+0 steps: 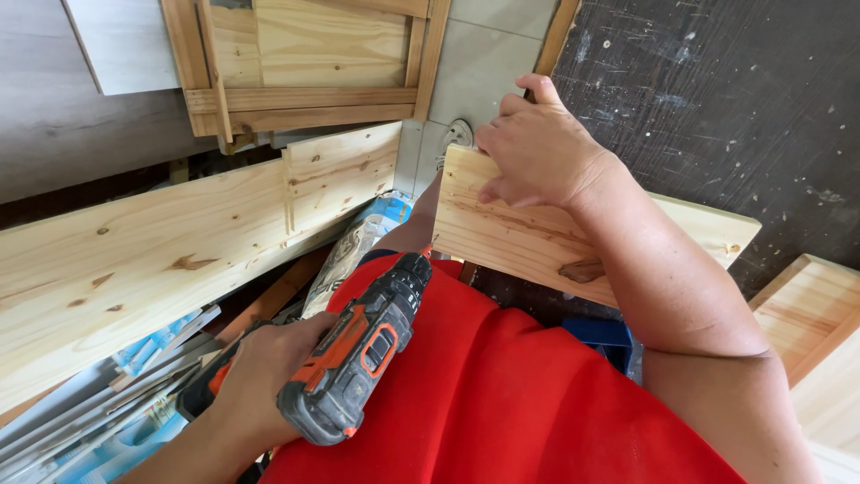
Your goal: Drilling holes and assembling wooden planks to build a structure on a workbench.
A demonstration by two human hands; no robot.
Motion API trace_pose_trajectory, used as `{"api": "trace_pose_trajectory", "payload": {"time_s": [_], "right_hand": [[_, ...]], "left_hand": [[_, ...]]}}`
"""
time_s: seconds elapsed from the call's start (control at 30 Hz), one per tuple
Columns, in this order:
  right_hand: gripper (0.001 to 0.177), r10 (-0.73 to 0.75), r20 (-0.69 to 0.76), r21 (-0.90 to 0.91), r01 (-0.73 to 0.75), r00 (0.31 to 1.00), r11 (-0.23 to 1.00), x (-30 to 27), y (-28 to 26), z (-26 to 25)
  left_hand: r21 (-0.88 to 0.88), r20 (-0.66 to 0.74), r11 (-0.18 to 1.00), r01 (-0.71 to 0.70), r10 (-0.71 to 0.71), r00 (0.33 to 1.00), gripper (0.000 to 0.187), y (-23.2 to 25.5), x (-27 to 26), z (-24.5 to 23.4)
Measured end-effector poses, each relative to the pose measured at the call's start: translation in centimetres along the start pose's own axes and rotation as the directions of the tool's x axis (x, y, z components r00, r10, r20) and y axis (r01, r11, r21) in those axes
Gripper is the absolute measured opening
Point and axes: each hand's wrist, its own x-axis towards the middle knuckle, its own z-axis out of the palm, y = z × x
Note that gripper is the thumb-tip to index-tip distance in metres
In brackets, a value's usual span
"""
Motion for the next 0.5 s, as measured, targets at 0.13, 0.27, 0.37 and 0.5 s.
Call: {"api": "trace_pose_trajectory", "payload": {"time_s": [0.13, 0.27, 0.37, 0.5], "right_hand": [[0.060, -0.007, -0.010, -0.021, 0.006, 1.000, 1.000, 0.1, 0.1, 0.2], [0.061, 0.000, -0.005, -0.030, 0.000, 1.000, 1.000, 0.1, 0.0, 0.2], [0.062, 0.000, -0.017, -0.031, -0.001, 1.000, 1.000, 0.2, 0.0, 0.4], [0.065, -0.008, -0.031, -0.082, 0.005, 0.999, 0.997, 0.4, 0.0, 0.9]], "left_hand": [[0.014, 0.007, 1.000, 0.023, -0.023, 1.000, 0.040, 0.5, 0.0, -0.2], [0.039, -0.001, 0.999, -0.019, 0.019, 1.000, 0.036, 0.2, 0.3, 0.0], [0.036, -0.049, 0.989, -0.144, 0.146, 0.988, 0.031, -0.5, 0.7, 0.6], [0.165, 0.042, 0.986, -0.039, 0.032, 0.999, 0.028, 0.3, 1.2, 0.1]]}}
